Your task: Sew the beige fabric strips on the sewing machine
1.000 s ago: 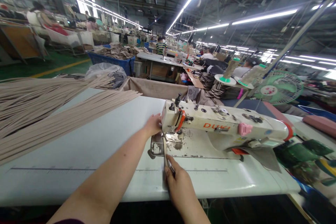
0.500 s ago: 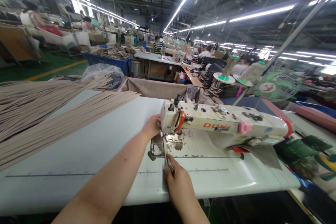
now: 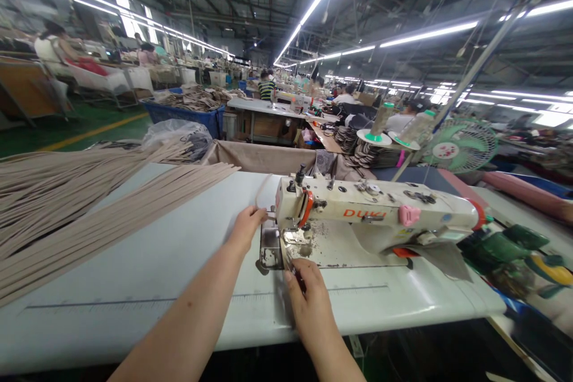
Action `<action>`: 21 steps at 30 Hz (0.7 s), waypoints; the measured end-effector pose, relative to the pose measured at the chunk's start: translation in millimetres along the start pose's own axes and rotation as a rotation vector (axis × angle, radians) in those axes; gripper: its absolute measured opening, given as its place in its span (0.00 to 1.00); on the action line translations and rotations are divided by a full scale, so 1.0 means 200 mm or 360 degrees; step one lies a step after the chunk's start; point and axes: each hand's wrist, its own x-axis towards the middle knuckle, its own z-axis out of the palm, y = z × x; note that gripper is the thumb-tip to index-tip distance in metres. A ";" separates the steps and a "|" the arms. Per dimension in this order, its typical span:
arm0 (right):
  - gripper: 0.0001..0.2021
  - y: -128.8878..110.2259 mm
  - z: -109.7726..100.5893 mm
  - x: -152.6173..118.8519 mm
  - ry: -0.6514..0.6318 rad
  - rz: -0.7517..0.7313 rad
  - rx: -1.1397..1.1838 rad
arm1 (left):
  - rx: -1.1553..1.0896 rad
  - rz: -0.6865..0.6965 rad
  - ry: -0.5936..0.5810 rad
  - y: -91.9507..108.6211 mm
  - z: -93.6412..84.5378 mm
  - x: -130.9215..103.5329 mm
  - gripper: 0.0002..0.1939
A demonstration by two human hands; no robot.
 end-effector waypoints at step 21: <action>0.32 -0.04 0.32 0.23 -0.0749 0.0813 0.1105 | -0.0311 0.0182 0.0072 0.03 -0.44 -0.65 0.19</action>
